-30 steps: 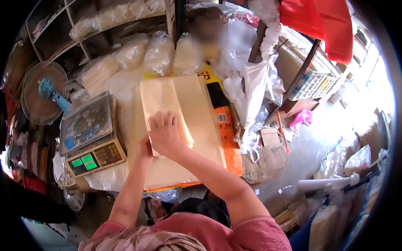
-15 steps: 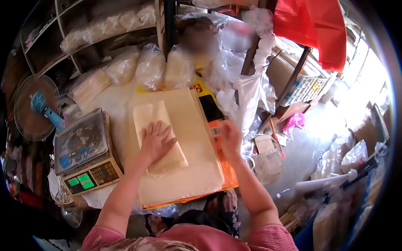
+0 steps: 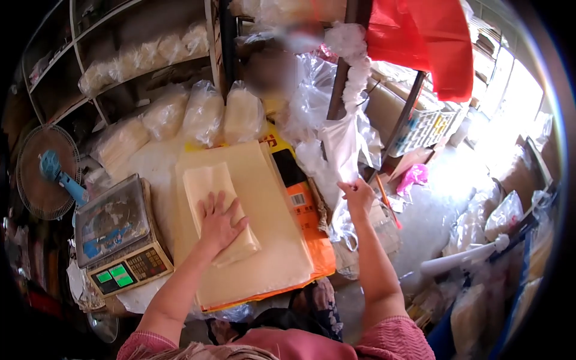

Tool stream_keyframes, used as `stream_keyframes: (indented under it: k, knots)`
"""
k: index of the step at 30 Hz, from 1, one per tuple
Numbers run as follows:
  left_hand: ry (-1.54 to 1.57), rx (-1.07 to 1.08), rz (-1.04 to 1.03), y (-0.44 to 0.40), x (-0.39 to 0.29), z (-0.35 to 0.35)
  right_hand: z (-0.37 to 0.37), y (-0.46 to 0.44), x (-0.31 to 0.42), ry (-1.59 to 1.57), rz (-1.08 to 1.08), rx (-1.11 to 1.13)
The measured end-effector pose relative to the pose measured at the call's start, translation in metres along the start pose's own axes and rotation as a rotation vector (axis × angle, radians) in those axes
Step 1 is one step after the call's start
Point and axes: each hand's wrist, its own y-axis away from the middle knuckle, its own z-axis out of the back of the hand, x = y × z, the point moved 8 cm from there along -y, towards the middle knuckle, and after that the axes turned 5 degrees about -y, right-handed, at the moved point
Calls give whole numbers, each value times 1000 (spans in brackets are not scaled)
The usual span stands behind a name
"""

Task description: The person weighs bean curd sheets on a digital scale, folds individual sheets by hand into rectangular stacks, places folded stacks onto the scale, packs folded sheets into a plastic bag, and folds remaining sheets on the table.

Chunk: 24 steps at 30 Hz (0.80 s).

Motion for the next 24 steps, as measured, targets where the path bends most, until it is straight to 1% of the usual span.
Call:
stream_keyframes:
  k: [2, 3, 6, 7, 9, 10, 11, 12, 13, 14, 15, 16, 18, 19, 20, 21, 22, 23, 24]
  knots:
    - [-13, 4, 5, 0, 0, -1, 4, 3, -1, -156, -17, 119]
    - [-19, 7, 10, 1, 0, -3, 5, 6, -2, -257, -73, 160]
    - [-47, 9, 5, 1, 1, -2, 29, 21, 23, -38, 42, 127]
    - [-22, 14, 9, 0, 1, 5, 31, 22, 18, -2, 56, 121]
    - [32, 24, 16, -3, -3, 21, 33, 45, 38, 73, 129, 161]
    - [147, -82, -43, 2, -15, 36, 31, 57, 56, 111, 172, 184]
    - [261, -187, -99, 9, -31, 53, 24, 76, 70, 84, 155, 287]
    - [378, -288, -148, 19, -49, 69, 2, 92, 59, -67, 192, 368]
    - [580, -196, -139, 30, -70, 83, 0, 127, 104, 6, 311, 423]
    - [784, -89, -112, 42, -88, 87, -11, 156, 123, 5, 445, 489]
    - [941, -65, -78, 50, -94, 72, -20, 182, 136, 74, 507, 499]
    - [1071, -12, -3, 59, -90, 60, -33, 203, 135, -74, 505, 511]
    - [1324, 64, 136, 71, -80, 45, -55, 239, 136, -195, 424, 752]
    - [1274, -55, 170, 77, -67, 55, -54, 246, 143, -196, 441, 823]
    - [1408, -11, 274, 85, -57, 54, -44, 251, 151, -197, 452, 893]
    - [1412, -1, 315, 94, -44, 53, -30, 255, 159, -195, 455, 968]
    - [1416, 6, 356, 102, -32, 52, -9, 247, 173, -228, 420, 987]
    - [1437, -3, 383, 108, -24, 56, 10, 232, 177, -441, 331, 881]
    - [1457, -18, 406, 113, -17, 64, 24, 215, 178, -506, 423, 768]
